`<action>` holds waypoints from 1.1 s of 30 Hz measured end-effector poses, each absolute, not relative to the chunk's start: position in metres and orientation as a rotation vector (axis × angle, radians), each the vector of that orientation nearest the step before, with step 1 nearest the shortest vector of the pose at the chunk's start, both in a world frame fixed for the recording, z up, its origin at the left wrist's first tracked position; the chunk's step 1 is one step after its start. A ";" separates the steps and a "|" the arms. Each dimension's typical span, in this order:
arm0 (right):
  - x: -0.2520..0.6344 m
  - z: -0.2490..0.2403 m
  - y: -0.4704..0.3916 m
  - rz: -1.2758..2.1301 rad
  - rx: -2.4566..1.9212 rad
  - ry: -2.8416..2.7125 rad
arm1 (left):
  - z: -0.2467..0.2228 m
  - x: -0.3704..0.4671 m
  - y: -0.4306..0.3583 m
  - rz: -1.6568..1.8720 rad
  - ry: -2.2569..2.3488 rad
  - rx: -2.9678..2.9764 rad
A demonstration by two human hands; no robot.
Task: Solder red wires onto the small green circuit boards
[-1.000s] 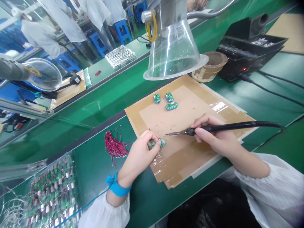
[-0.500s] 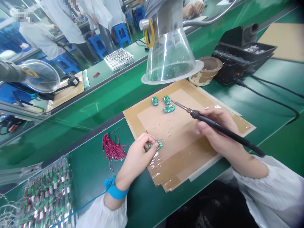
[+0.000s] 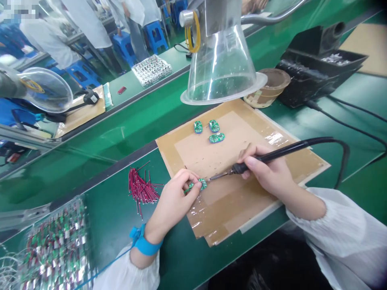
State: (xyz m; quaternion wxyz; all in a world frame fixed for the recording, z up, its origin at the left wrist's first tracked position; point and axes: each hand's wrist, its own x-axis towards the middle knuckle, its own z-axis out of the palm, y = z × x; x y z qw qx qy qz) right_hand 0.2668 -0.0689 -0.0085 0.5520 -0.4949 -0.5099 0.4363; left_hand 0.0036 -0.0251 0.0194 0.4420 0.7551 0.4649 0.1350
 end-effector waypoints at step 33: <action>0.267 -0.003 -0.068 0.966 -1.176 -1.524 | 0.021 0.012 -0.025 0.335 1.247 1.829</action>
